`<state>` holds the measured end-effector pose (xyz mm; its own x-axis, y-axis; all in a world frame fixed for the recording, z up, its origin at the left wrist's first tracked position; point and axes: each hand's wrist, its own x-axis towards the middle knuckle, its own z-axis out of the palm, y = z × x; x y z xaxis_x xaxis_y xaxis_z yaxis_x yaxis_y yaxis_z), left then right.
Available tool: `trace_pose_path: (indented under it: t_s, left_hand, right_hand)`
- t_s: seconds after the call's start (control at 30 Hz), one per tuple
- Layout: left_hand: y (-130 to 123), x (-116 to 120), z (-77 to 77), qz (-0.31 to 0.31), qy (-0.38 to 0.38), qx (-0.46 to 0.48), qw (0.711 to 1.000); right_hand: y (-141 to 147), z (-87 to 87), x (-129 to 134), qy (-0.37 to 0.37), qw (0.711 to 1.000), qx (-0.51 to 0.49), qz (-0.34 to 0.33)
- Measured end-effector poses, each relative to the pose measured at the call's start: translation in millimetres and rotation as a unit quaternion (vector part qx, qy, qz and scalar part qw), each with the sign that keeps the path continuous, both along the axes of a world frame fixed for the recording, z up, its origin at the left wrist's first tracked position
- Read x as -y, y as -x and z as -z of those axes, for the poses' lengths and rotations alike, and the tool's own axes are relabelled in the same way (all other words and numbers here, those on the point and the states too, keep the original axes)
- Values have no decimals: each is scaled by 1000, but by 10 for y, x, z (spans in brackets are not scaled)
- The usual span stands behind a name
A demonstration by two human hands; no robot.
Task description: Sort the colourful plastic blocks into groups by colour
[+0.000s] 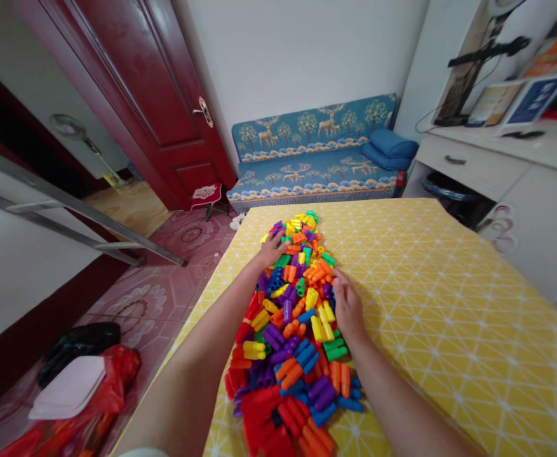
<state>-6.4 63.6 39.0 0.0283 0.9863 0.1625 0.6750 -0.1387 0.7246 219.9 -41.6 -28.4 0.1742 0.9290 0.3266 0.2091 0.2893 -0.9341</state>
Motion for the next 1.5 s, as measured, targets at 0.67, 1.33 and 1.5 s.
trace_pose_path:
  t_s: [0.67,1.33,1.5]
  left_hand:
    - [119,2830,347,-200,14,93,975]
    - [-318,2242,-11,60,-131,-157,977]
    - [-380,1463,-196,27,-88,-153,984]
  right_hand:
    - [-26,-51,62,-16,999,-36,10]
    - [-37,-53,53,0,998,-53,23]
    - [-66,-35,44,0,999,-38,21]
